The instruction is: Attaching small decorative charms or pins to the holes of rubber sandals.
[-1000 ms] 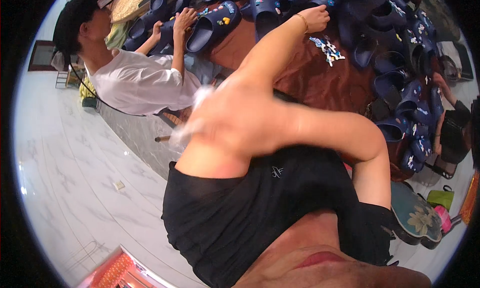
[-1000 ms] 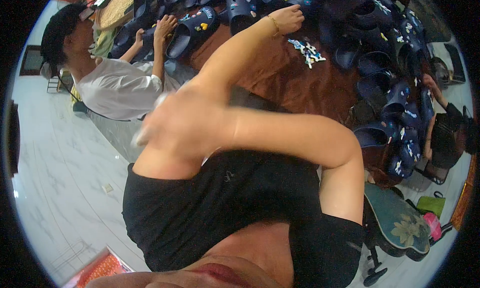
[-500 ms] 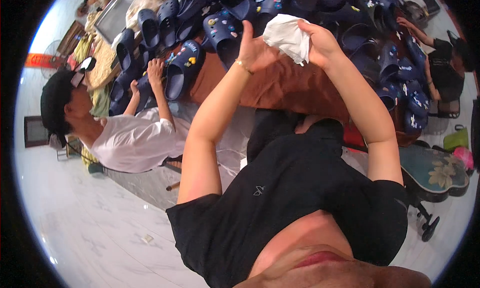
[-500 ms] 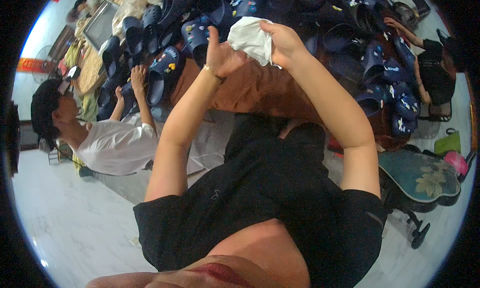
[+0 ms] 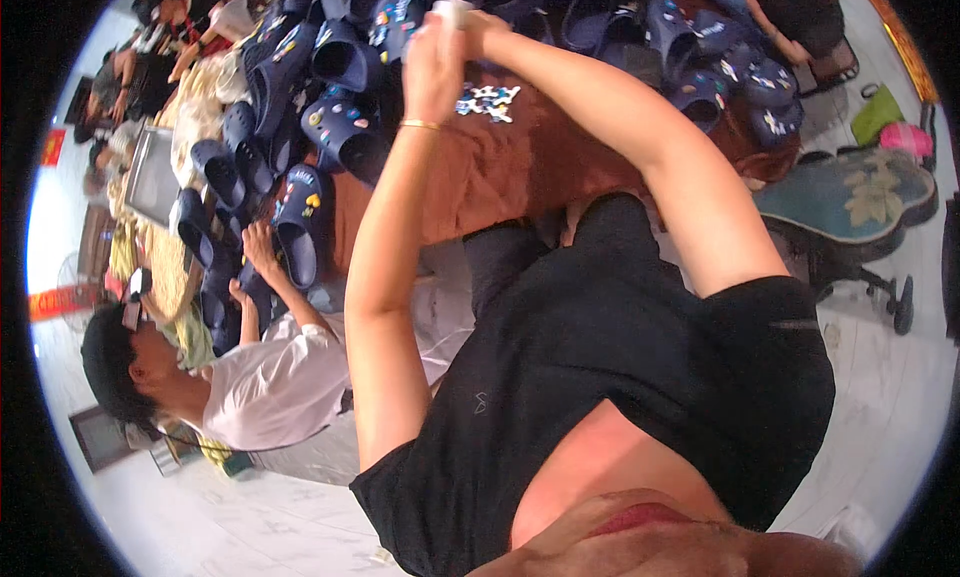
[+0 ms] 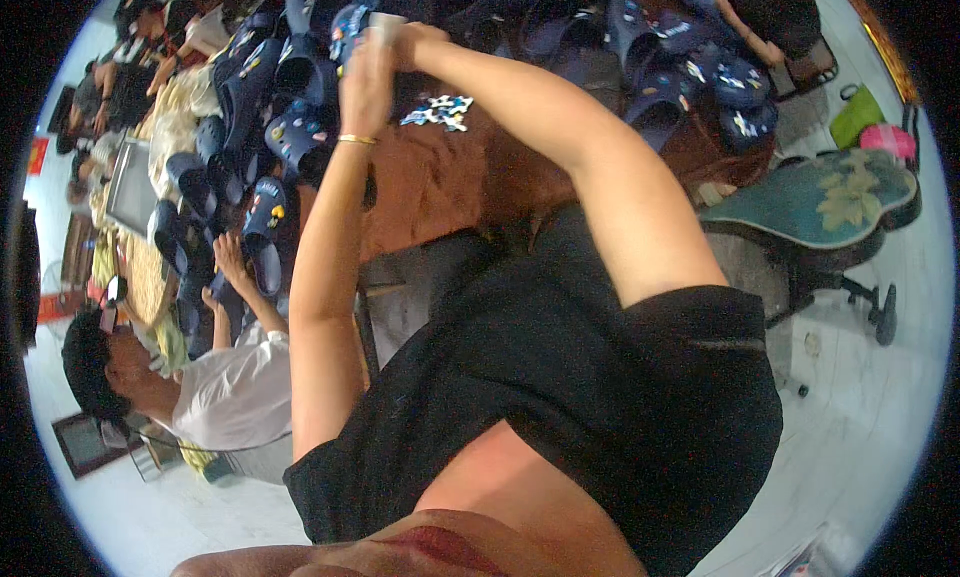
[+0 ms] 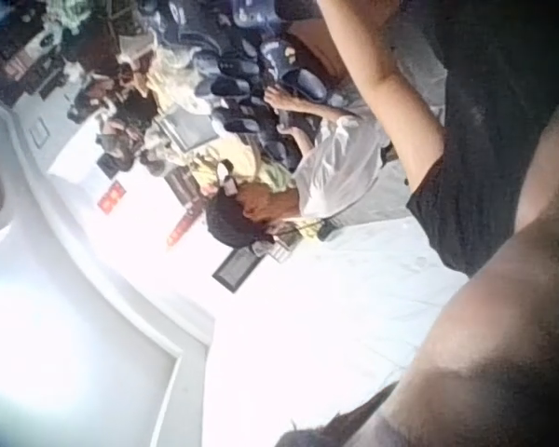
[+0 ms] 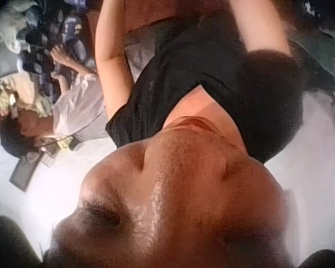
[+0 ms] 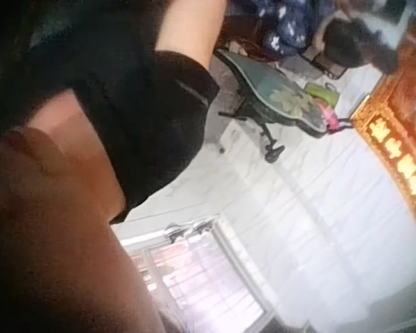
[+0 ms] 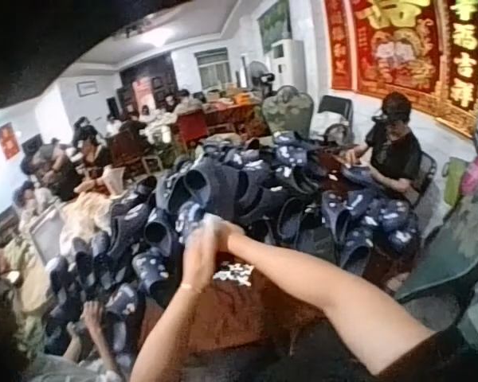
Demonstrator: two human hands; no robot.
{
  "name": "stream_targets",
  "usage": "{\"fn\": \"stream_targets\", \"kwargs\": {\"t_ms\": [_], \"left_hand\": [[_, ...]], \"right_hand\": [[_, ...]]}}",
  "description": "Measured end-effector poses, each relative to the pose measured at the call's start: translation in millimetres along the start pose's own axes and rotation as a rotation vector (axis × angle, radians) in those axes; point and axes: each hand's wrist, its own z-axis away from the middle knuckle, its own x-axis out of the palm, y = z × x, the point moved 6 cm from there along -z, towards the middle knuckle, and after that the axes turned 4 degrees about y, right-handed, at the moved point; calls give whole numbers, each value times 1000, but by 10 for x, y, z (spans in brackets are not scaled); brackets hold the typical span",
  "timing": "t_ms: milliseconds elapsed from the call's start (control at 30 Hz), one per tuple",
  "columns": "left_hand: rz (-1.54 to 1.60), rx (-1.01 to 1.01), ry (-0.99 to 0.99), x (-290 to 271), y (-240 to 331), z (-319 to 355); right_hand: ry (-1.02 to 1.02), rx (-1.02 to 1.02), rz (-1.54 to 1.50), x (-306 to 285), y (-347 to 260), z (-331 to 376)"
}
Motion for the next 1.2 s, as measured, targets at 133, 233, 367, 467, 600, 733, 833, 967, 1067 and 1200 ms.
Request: {"fn": "stream_targets", "kwargs": {"t_ms": [133,233,367,467,600,733,833,967,1067,1200], "left_hand": [[222,364,-80,369,919,273],[299,367,-134,363,1319,458],[539,596,-235,201,2071,689],[703,617,-516,110,2384,964],[902,541,-551,-167,2467,1059],[625,-73,-781,-186,1572,888],[1154,-740,-238,-29,786,398],[793,-751,87,116,223,-212],[592,-326,40,371,562,-429],[475,237,-98,573,1365,0]], "right_hand": [[-28,229,288,-284,9,-33],[132,195,441,-346,195,-68],[178,231,569,-327,436,-136],[101,238,540,-267,456,-110],[109,438,323,-517,842,-123],[140,616,87,-706,1121,-135],[284,672,12,-849,1298,-229],[111,694,-306,-664,1026,-462],[161,634,-317,-655,753,-496],[264,685,-411,-803,950,-466]]}}
